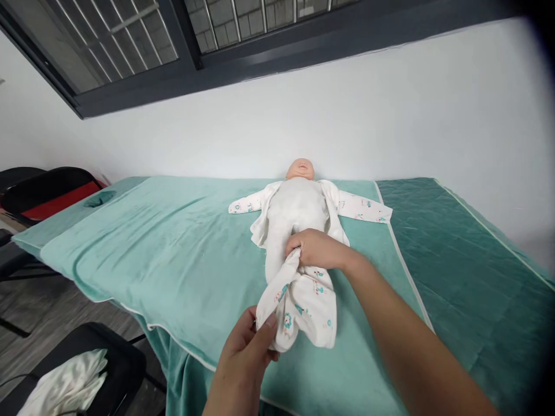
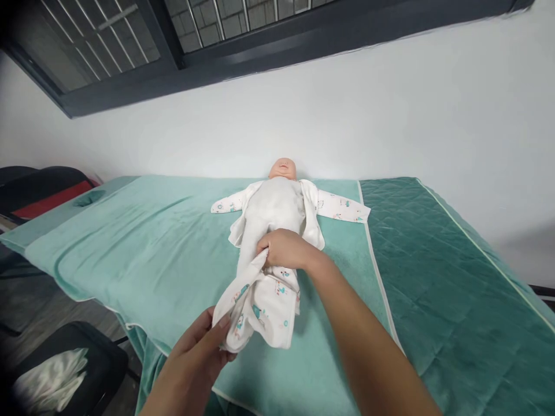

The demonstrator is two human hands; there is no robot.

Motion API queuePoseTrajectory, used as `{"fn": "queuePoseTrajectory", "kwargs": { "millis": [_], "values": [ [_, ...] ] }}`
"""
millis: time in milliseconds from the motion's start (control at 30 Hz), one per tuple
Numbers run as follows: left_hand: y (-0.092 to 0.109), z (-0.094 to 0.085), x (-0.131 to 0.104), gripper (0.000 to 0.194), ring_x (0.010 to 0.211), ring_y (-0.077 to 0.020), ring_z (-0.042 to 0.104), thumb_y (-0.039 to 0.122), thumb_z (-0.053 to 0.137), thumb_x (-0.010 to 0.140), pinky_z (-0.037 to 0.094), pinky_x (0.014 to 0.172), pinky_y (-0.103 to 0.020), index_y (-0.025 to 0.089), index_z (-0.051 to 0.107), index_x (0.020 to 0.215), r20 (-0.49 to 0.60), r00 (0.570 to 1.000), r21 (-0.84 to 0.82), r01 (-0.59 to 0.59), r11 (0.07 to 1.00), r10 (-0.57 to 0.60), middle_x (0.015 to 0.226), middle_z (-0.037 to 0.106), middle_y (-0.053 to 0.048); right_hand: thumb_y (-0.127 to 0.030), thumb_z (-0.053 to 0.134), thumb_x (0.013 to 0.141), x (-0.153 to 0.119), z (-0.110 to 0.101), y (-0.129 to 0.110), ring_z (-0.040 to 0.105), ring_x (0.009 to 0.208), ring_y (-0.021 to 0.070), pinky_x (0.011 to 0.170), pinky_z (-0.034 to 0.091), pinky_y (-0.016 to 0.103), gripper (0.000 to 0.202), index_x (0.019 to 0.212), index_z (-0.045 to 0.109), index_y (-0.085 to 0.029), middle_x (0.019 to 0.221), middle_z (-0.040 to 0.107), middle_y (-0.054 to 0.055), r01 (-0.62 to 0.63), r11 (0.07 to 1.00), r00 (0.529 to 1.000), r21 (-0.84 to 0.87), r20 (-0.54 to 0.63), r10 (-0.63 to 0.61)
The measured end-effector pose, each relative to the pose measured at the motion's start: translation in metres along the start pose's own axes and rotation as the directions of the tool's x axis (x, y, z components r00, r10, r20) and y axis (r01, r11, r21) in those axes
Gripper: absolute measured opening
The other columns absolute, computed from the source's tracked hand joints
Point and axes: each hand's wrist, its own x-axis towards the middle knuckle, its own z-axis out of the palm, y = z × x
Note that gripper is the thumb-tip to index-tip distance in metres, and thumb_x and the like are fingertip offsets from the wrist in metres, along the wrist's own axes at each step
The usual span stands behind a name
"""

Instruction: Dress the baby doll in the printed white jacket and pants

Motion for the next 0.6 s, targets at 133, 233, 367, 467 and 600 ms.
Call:
{"fn": "queuePoseTrajectory", "kwargs": {
  "millis": [133,233,367,467,600],
  "values": [
    [-0.021,-0.004,0.001,0.046,0.053,-0.0092,0.046,0.049,0.082,0.064,0.034,0.045,-0.021,0.014,0.068,0.090,-0.034,0.998,-0.110,0.057,0.992,-0.061,0.066,0.057,-0.001,-0.019,0.065,0.064,0.000,0.002,-0.002,0.062,0.075,0.0142,0.062,0.036,0.024,0.014,0.074,0.073,-0.023,0.080,0.074,-0.004,-0.020,0.996,1.000,-0.083,0.009,0.021],
    [-0.032,-0.012,0.004,0.047,0.049,-0.0074,0.041,0.049,0.083,0.062,0.031,0.038,-0.019,0.013,0.068,0.088,-0.109,0.994,-0.119,0.012,0.993,-0.025,0.065,0.053,0.001,-0.023,0.068,0.064,0.000,0.005,-0.003,0.061,0.073,0.0134,0.060,0.034,0.024,0.011,0.073,0.073,-0.024,0.080,0.074,-0.005,-0.029,0.991,1.000,-0.129,0.004,0.030],
    [-0.034,-0.026,0.012,0.040,0.052,-0.0082,0.042,0.047,0.079,0.068,0.036,0.037,-0.020,0.013,0.068,0.086,-0.159,0.987,-0.092,-0.049,0.995,0.034,0.070,0.053,0.000,-0.028,0.070,0.064,0.001,0.007,-0.005,0.059,0.071,0.0128,0.058,0.031,0.025,0.007,0.070,0.072,-0.026,0.076,0.072,-0.006,-0.055,0.983,0.998,-0.173,0.011,0.058],
    [-0.030,-0.035,0.023,0.036,0.054,-0.0086,0.042,0.047,0.075,0.073,0.038,0.039,-0.020,0.014,0.065,0.083,-0.149,0.987,-0.029,-0.060,0.998,0.055,0.069,0.050,0.001,-0.033,0.070,0.065,0.001,0.007,-0.006,0.057,0.070,0.0131,0.057,0.029,0.025,0.008,0.069,0.071,-0.026,0.075,0.071,-0.006,-0.062,0.978,0.998,-0.200,0.002,0.063],
    [-0.021,-0.042,0.038,0.037,0.051,-0.0089,0.040,0.051,0.068,0.078,0.038,0.039,-0.021,0.015,0.062,0.081,-0.082,0.997,0.166,0.002,0.986,0.012,0.065,0.046,0.002,-0.035,0.070,0.066,0.001,0.008,-0.006,0.056,0.072,0.0135,0.057,0.028,0.025,0.011,0.071,0.071,-0.026,0.077,0.071,-0.004,-0.066,0.975,0.998,-0.212,-0.002,0.067]
  ]
}}
